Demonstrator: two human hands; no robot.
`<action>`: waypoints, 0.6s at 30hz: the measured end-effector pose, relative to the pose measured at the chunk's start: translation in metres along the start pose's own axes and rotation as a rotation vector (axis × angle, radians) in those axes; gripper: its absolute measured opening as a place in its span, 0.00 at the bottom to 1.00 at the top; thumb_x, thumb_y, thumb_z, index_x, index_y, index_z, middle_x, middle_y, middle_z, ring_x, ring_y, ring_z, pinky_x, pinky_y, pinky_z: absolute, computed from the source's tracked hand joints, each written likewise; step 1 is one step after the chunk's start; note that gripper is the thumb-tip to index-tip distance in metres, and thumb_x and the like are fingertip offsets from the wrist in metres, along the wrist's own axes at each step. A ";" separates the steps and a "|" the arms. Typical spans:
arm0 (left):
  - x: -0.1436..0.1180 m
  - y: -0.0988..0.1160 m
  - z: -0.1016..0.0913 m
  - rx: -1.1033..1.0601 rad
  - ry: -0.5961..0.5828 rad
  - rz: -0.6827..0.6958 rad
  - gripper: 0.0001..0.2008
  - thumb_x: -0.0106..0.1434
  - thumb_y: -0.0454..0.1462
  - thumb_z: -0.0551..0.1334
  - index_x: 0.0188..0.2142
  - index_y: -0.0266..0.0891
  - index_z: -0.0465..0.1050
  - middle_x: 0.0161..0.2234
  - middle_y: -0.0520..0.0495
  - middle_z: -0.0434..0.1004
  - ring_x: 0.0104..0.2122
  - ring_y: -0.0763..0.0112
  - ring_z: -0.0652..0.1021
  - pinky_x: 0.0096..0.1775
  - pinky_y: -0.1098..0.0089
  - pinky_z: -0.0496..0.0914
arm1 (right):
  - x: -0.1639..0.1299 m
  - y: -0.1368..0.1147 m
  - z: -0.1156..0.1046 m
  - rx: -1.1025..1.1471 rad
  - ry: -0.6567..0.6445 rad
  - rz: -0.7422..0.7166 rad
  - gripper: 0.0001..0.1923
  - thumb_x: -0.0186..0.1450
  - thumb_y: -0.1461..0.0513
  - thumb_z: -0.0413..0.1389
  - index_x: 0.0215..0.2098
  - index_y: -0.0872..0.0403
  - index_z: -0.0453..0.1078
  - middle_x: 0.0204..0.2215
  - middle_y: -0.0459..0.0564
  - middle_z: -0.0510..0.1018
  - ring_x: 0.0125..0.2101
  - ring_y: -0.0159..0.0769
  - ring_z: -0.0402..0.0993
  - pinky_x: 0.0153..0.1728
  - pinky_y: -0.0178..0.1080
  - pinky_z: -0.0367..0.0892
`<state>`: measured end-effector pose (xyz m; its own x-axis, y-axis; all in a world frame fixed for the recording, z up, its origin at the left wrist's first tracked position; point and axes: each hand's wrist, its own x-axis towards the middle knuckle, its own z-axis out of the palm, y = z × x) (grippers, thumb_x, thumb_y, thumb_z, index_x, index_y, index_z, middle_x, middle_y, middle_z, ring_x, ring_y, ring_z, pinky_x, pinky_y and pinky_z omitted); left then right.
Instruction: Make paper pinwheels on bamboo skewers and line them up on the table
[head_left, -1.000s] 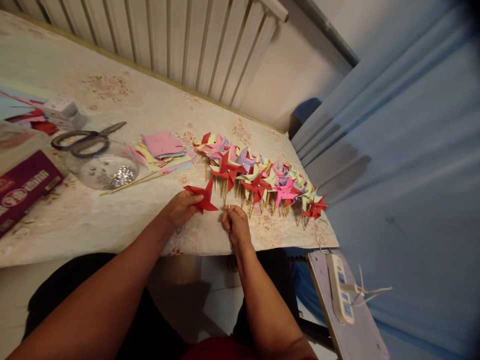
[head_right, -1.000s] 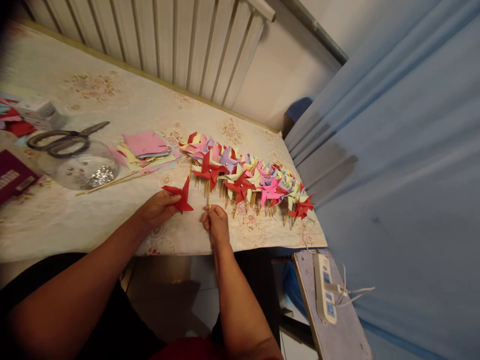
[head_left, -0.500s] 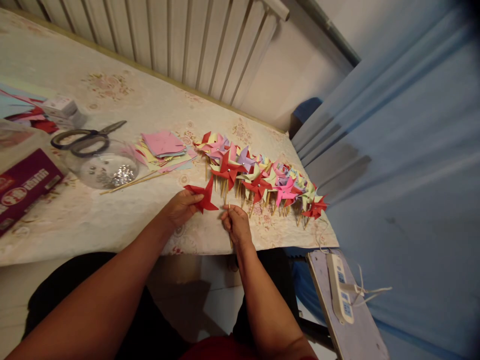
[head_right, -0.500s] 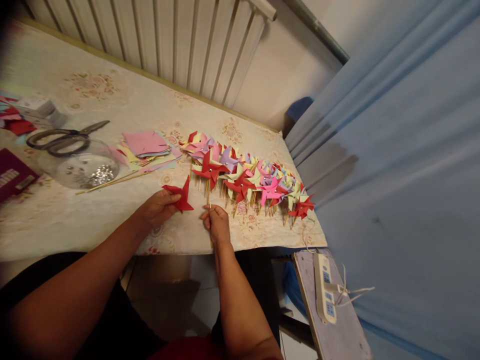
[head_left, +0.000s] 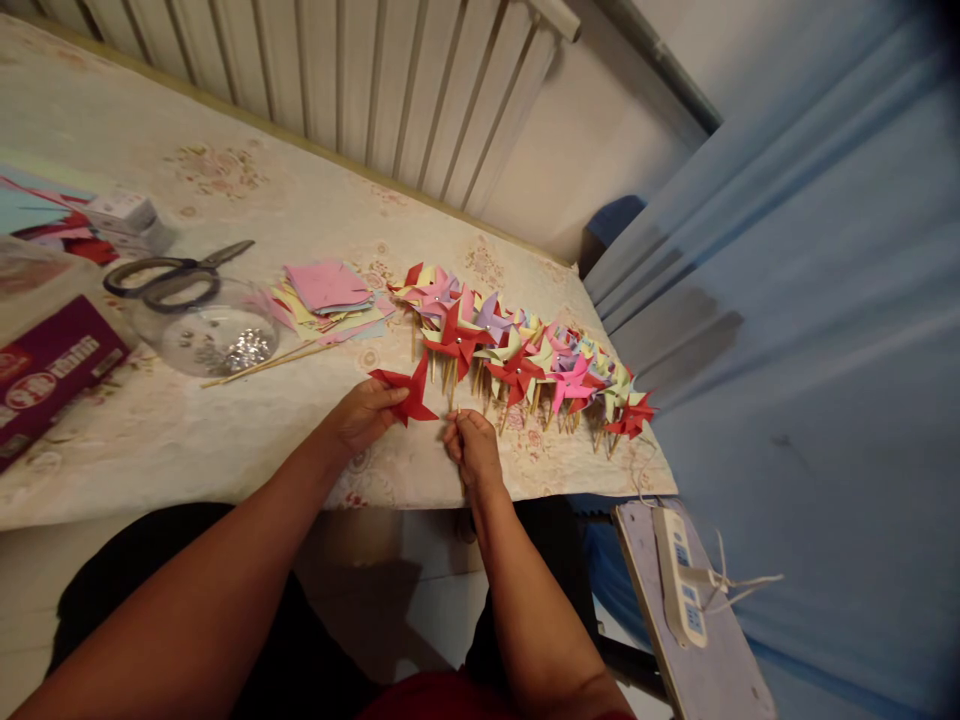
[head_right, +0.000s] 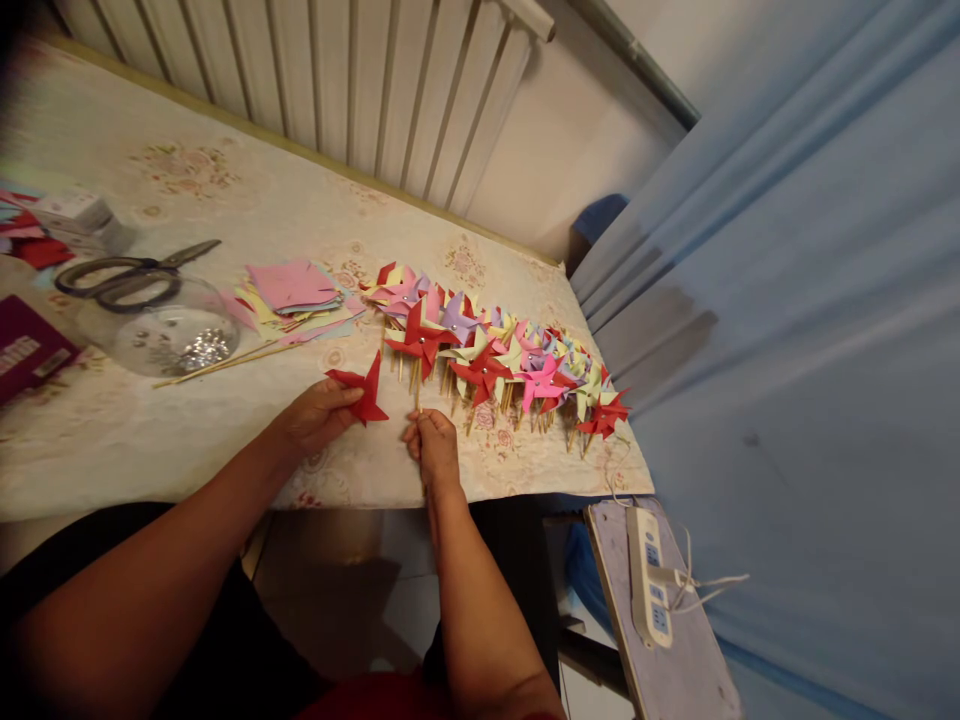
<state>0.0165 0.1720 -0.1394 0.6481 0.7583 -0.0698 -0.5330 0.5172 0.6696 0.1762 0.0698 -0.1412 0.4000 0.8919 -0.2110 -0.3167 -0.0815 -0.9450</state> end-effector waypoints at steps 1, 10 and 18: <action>0.000 0.000 0.000 -0.004 0.000 0.003 0.14 0.50 0.33 0.73 0.38 0.33 0.81 0.38 0.41 0.84 0.35 0.66 0.82 0.41 0.68 0.75 | 0.000 0.000 0.000 -0.001 -0.002 0.001 0.11 0.58 0.55 0.57 0.31 0.55 0.69 0.15 0.39 0.72 0.09 0.20 0.49 0.12 0.30 0.39; 0.002 -0.002 -0.002 -0.010 -0.011 0.015 0.15 0.50 0.33 0.73 0.40 0.33 0.81 0.39 0.40 0.84 0.35 0.65 0.82 0.41 0.67 0.75 | -0.001 0.001 -0.002 0.000 -0.009 -0.008 0.10 0.57 0.58 0.57 0.34 0.55 0.70 0.16 0.40 0.74 0.09 0.20 0.48 0.12 0.30 0.40; 0.001 -0.002 -0.002 -0.006 -0.008 0.011 0.14 0.51 0.32 0.72 0.40 0.32 0.81 0.39 0.40 0.84 0.36 0.65 0.82 0.42 0.68 0.75 | -0.001 0.000 0.000 0.007 -0.001 -0.003 0.09 0.57 0.58 0.56 0.32 0.55 0.69 0.15 0.40 0.72 0.09 0.21 0.48 0.11 0.29 0.39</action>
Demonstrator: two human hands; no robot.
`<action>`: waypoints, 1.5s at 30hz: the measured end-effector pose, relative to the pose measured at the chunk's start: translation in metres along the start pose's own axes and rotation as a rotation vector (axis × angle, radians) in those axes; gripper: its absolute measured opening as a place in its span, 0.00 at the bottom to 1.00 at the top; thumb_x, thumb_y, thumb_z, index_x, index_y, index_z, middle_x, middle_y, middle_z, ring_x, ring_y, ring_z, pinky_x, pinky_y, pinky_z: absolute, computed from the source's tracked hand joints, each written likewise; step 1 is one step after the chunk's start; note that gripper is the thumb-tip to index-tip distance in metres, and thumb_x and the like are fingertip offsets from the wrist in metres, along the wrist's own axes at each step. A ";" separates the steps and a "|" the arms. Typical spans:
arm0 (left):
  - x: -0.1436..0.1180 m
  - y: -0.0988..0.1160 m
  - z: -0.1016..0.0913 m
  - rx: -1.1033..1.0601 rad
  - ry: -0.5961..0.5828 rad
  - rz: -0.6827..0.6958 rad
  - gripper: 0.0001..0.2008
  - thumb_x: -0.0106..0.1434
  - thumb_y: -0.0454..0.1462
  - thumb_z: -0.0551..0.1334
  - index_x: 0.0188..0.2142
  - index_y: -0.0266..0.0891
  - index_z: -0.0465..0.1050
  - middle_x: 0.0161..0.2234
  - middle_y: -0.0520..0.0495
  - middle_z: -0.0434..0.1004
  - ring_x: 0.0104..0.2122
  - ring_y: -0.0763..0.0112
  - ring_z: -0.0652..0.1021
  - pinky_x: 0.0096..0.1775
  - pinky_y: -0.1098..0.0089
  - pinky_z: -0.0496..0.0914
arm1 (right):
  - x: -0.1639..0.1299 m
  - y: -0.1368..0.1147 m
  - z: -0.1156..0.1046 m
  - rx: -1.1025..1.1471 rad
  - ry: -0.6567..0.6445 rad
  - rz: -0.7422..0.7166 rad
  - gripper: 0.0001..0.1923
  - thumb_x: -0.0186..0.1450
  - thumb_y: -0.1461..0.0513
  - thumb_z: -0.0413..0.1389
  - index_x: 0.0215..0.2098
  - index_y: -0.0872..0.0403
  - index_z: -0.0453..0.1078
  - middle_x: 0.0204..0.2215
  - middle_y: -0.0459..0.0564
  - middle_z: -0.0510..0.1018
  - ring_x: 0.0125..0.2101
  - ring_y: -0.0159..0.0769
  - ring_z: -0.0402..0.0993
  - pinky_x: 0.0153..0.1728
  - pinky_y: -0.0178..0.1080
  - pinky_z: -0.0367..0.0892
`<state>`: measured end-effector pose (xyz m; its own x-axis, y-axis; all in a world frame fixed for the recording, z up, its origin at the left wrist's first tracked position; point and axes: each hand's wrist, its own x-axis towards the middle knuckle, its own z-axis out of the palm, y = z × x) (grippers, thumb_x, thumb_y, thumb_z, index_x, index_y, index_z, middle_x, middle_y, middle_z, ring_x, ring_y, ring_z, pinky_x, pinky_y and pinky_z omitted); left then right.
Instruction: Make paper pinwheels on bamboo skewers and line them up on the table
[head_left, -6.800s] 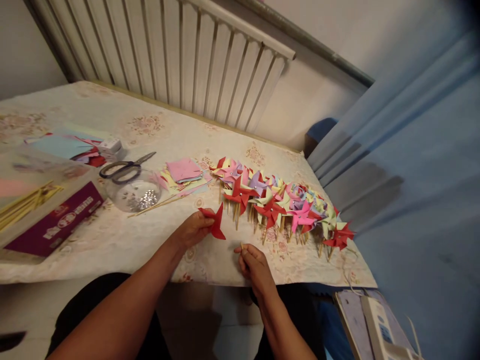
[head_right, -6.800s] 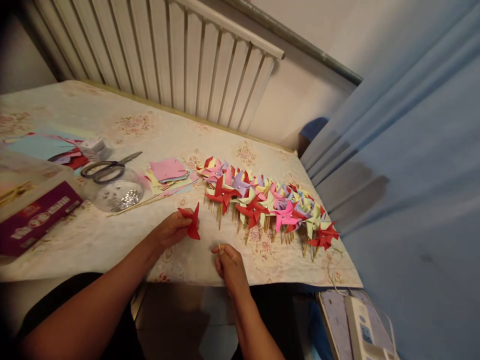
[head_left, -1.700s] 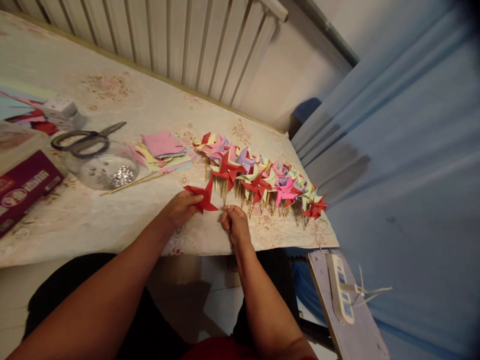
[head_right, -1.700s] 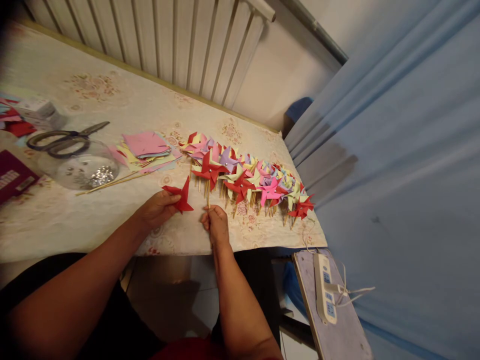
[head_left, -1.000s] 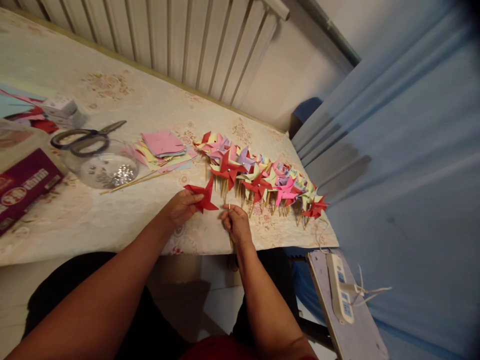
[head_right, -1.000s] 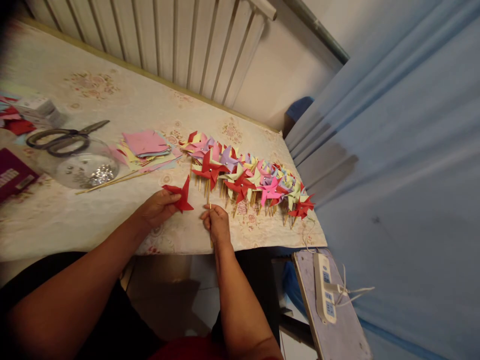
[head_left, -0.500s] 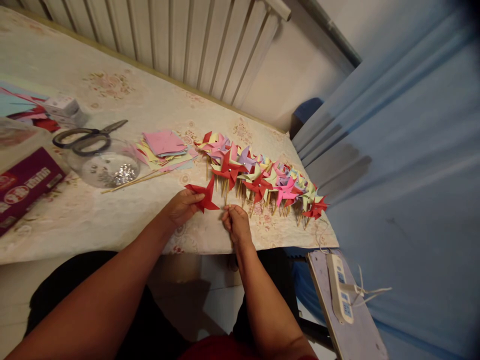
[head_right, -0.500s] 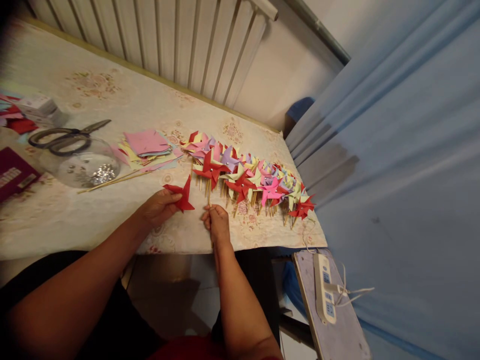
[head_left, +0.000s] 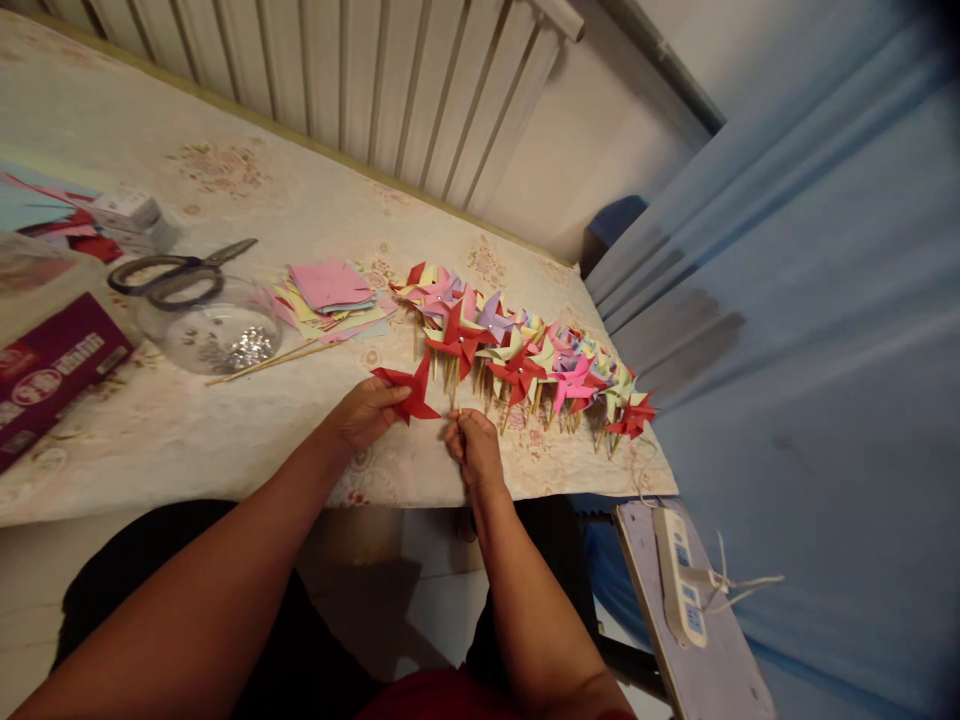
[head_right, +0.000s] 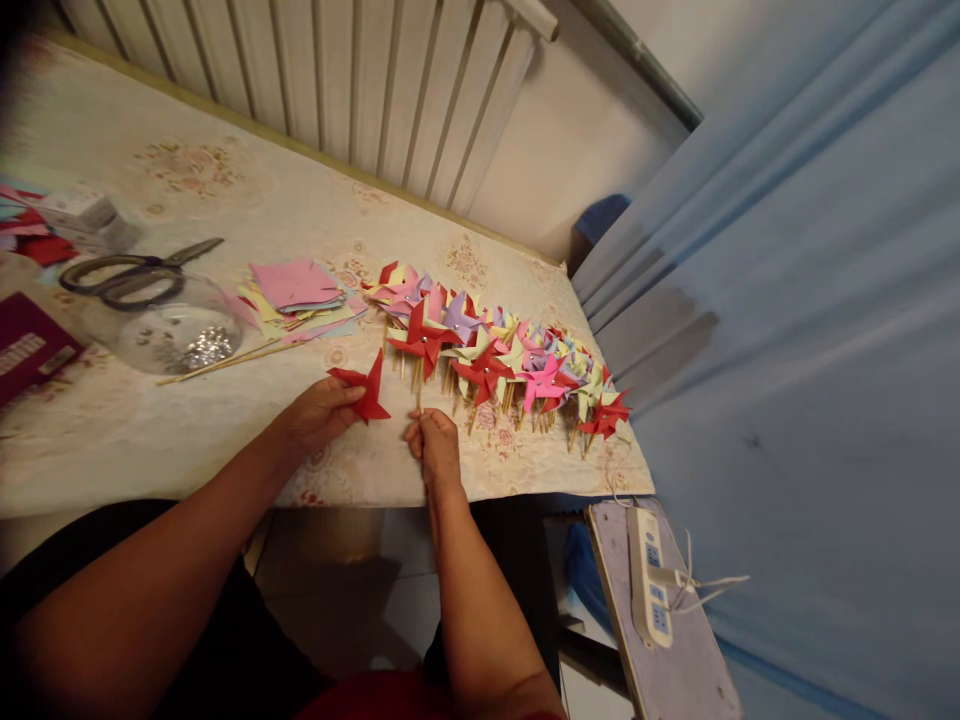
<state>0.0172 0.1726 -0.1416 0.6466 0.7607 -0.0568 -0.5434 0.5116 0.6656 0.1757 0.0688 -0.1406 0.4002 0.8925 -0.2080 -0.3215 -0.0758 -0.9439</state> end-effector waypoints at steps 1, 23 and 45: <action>0.000 0.000 0.000 0.003 0.002 0.002 0.15 0.51 0.33 0.72 0.40 0.32 0.81 0.39 0.40 0.84 0.36 0.65 0.82 0.42 0.68 0.75 | 0.000 0.000 0.000 0.002 -0.001 0.000 0.09 0.56 0.58 0.56 0.33 0.55 0.69 0.15 0.40 0.73 0.09 0.21 0.48 0.11 0.29 0.40; 0.000 0.000 0.000 0.007 -0.012 0.012 0.16 0.51 0.33 0.73 0.41 0.33 0.81 0.39 0.40 0.84 0.37 0.64 0.82 0.43 0.66 0.74 | -0.001 -0.001 0.001 -0.064 0.016 -0.008 0.09 0.58 0.58 0.55 0.35 0.54 0.69 0.15 0.38 0.71 0.09 0.21 0.47 0.12 0.30 0.39; -0.001 0.000 0.001 0.001 0.005 -0.022 0.14 0.50 0.32 0.73 0.38 0.32 0.81 0.36 0.41 0.84 0.32 0.67 0.81 0.35 0.69 0.75 | -0.001 -0.002 0.004 -0.098 0.013 0.007 0.10 0.57 0.56 0.56 0.33 0.54 0.68 0.15 0.38 0.71 0.09 0.21 0.48 0.11 0.30 0.38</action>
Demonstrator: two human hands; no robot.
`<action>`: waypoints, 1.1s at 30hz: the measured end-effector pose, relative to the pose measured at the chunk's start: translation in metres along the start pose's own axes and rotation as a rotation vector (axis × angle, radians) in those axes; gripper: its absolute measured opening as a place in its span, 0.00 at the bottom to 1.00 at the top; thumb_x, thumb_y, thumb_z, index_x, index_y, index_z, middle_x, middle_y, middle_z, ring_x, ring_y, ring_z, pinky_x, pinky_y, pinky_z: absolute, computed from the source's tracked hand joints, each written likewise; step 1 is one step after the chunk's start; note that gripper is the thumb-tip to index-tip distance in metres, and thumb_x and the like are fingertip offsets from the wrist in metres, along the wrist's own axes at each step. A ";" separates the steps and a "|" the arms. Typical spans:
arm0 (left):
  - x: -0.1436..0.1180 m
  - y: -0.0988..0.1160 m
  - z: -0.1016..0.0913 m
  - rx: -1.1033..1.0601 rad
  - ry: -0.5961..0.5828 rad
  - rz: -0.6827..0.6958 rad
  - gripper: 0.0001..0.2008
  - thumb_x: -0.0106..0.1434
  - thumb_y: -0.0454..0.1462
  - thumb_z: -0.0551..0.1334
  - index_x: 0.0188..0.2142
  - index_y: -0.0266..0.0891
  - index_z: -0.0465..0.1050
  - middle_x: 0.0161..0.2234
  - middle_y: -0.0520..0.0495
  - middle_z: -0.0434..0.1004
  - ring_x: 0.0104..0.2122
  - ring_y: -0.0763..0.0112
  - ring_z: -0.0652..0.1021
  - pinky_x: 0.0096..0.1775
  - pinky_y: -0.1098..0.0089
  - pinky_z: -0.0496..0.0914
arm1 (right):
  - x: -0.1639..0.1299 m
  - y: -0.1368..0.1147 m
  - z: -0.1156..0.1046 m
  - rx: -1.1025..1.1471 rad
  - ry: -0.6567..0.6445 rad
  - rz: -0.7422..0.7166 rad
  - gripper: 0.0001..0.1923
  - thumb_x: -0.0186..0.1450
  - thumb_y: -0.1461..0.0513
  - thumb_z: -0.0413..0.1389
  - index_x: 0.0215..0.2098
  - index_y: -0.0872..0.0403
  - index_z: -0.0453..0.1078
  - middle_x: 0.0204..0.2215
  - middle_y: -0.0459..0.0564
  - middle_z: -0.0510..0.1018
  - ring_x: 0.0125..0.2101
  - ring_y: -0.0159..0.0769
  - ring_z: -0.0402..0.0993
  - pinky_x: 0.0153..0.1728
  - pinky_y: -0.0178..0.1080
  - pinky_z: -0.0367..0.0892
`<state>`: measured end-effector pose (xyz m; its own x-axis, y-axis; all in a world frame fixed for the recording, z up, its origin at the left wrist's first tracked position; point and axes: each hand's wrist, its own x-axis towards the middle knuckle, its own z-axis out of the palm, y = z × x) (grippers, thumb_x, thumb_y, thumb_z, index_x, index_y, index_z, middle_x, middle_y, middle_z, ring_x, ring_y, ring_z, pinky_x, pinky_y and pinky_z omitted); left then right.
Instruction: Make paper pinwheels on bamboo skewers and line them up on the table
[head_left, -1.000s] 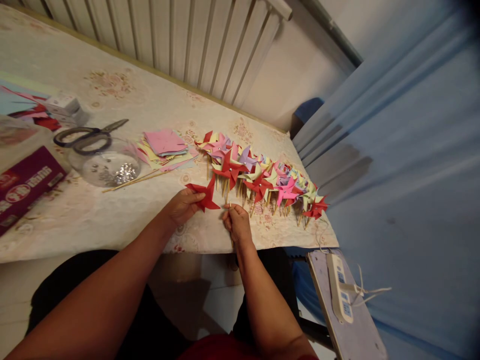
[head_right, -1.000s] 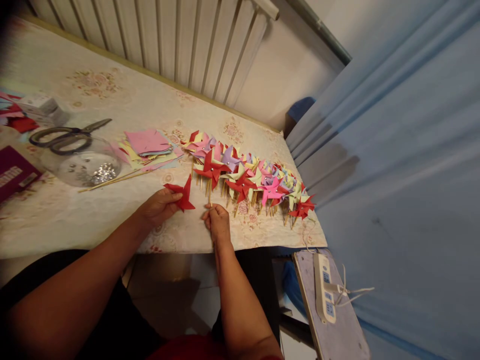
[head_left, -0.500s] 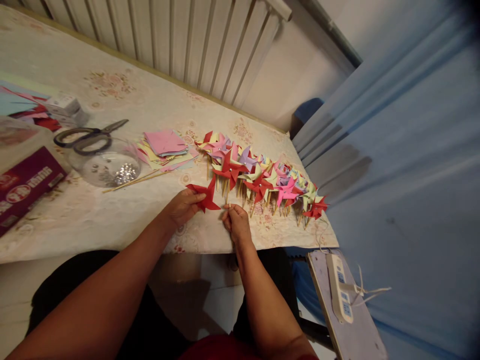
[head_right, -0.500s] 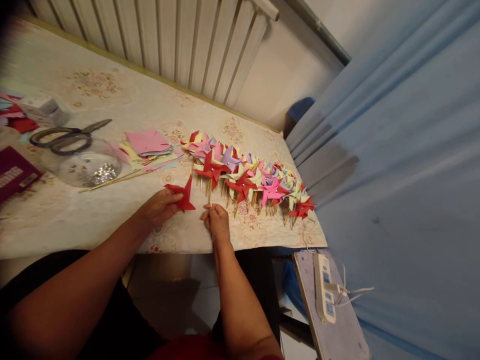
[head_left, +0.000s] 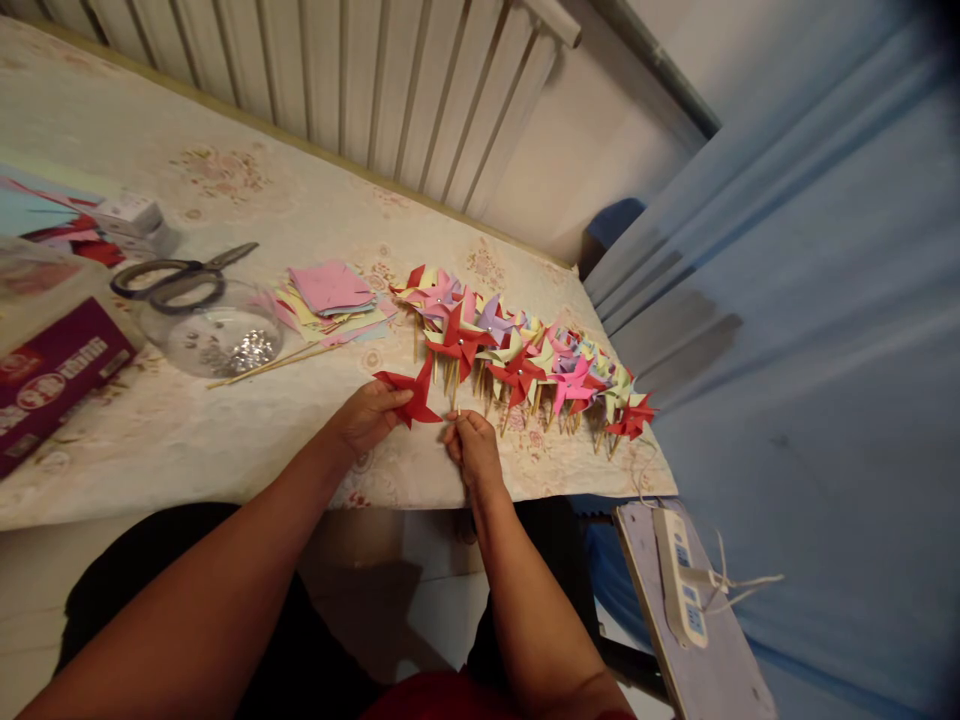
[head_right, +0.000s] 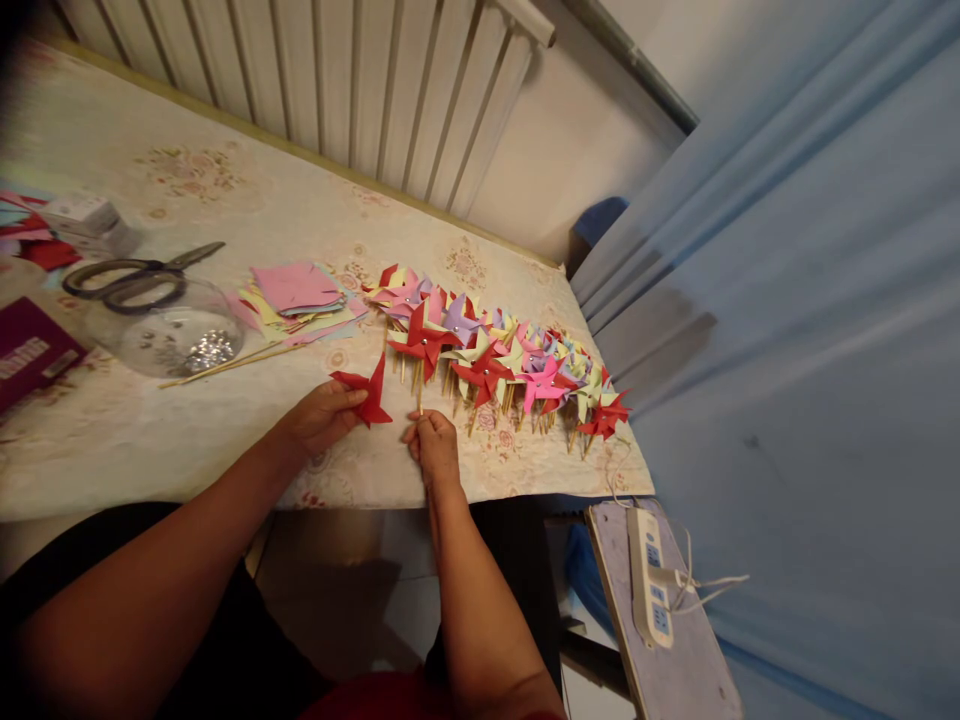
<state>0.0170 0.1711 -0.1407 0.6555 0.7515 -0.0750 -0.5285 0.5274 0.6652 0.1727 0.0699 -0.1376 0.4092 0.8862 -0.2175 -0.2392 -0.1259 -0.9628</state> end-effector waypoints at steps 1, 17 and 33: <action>0.000 0.000 0.000 0.000 -0.002 0.004 0.13 0.51 0.32 0.73 0.38 0.32 0.81 0.35 0.41 0.84 0.31 0.67 0.81 0.35 0.69 0.75 | 0.000 0.000 0.000 0.001 -0.001 -0.002 0.10 0.57 0.56 0.56 0.34 0.54 0.69 0.15 0.38 0.72 0.09 0.21 0.48 0.11 0.29 0.39; -0.001 0.000 0.002 0.001 0.011 0.013 0.15 0.50 0.33 0.73 0.38 0.32 0.81 0.37 0.40 0.84 0.34 0.66 0.81 0.40 0.67 0.75 | -0.001 -0.001 -0.001 -0.006 -0.030 0.003 0.10 0.57 0.56 0.55 0.35 0.53 0.68 0.15 0.37 0.71 0.08 0.21 0.47 0.11 0.29 0.39; 0.000 -0.001 0.000 -0.015 -0.002 0.021 0.13 0.50 0.32 0.73 0.37 0.34 0.81 0.36 0.42 0.84 0.32 0.67 0.81 0.38 0.69 0.74 | 0.000 0.001 -0.002 0.023 -0.028 0.014 0.11 0.56 0.59 0.55 0.36 0.54 0.69 0.16 0.39 0.74 0.09 0.21 0.47 0.12 0.30 0.38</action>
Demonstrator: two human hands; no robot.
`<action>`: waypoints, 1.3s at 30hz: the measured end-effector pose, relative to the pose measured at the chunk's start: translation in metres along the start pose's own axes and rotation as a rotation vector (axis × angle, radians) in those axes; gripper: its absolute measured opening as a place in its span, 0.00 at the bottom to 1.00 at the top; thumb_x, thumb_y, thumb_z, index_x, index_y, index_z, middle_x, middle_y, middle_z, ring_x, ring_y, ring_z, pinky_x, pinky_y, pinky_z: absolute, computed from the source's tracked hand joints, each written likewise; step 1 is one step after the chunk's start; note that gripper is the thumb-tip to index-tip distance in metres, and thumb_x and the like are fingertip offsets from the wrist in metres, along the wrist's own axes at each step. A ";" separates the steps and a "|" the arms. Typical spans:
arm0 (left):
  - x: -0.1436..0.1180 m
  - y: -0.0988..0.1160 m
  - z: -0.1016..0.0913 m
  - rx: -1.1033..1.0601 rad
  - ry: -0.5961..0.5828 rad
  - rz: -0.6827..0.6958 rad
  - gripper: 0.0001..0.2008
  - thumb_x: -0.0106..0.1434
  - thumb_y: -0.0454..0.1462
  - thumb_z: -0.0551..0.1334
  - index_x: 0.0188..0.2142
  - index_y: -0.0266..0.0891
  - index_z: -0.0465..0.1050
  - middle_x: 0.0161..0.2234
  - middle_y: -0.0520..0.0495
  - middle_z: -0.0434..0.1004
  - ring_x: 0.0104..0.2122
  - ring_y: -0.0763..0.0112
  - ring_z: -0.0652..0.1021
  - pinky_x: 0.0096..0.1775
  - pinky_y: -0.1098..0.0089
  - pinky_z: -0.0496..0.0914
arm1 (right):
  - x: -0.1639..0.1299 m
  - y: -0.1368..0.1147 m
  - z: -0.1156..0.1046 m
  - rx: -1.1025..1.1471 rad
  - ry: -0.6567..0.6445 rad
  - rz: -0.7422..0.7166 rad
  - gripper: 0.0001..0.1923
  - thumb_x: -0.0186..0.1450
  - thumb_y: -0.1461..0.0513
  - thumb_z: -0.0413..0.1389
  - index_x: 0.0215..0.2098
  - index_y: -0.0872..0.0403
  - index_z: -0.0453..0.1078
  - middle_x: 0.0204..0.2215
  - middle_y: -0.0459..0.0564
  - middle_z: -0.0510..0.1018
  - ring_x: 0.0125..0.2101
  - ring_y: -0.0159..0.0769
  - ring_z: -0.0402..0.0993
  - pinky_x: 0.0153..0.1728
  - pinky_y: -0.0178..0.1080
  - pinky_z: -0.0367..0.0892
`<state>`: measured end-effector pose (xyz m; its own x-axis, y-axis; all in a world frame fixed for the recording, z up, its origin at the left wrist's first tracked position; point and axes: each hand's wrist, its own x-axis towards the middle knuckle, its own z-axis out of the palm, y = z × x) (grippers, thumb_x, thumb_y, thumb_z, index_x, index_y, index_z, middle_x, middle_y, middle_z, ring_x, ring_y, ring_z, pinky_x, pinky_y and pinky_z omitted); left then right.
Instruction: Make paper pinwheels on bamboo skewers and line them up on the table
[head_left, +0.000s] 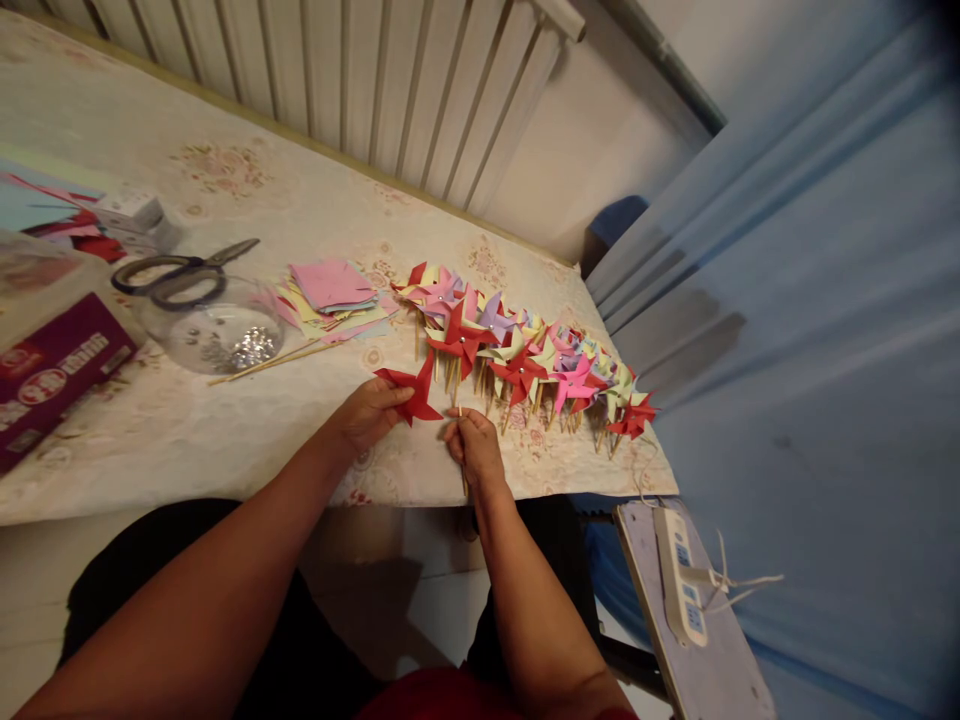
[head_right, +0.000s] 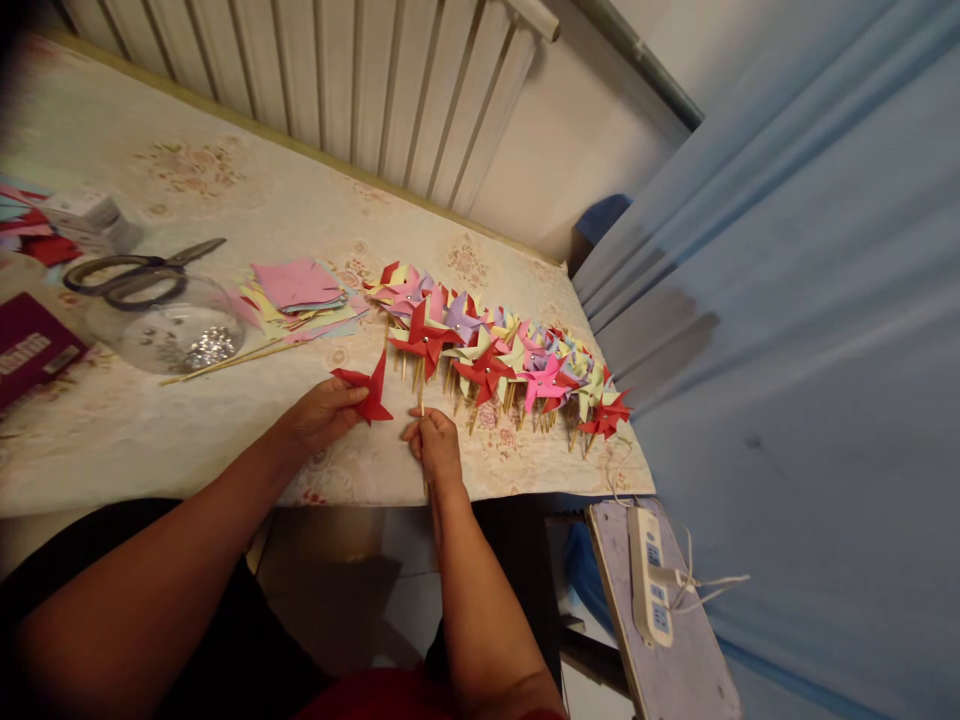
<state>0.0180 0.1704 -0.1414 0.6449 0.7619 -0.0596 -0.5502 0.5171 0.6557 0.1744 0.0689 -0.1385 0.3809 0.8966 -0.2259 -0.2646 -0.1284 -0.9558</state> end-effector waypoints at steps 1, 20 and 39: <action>0.000 0.000 0.000 0.000 0.003 -0.001 0.13 0.50 0.32 0.73 0.37 0.34 0.81 0.35 0.42 0.84 0.32 0.68 0.80 0.37 0.69 0.74 | 0.000 0.000 0.000 0.002 -0.001 -0.003 0.12 0.56 0.59 0.55 0.37 0.55 0.70 0.17 0.39 0.74 0.09 0.21 0.47 0.12 0.30 0.39; 0.000 -0.003 0.000 -0.002 -0.028 -0.026 0.14 0.49 0.33 0.74 0.36 0.30 0.80 0.33 0.41 0.83 0.30 0.67 0.81 0.36 0.68 0.75 | -0.005 -0.001 -0.001 0.082 0.100 -0.040 0.16 0.55 0.56 0.60 0.39 0.57 0.75 0.19 0.41 0.74 0.14 0.24 0.58 0.16 0.30 0.52; -0.011 -0.024 0.008 -0.139 -0.176 -0.059 0.08 0.54 0.33 0.73 0.33 0.32 0.77 0.28 0.46 0.80 0.28 0.71 0.79 0.36 0.71 0.73 | -0.039 -0.033 0.027 0.173 0.149 0.013 0.15 0.47 0.60 0.65 0.32 0.55 0.73 0.17 0.42 0.74 0.16 0.27 0.64 0.19 0.32 0.56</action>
<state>0.0283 0.1462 -0.1500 0.7542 0.6551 0.0450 -0.5684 0.6170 0.5442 0.1441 0.0492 -0.0934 0.4999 0.8210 -0.2756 -0.4135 -0.0533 -0.9089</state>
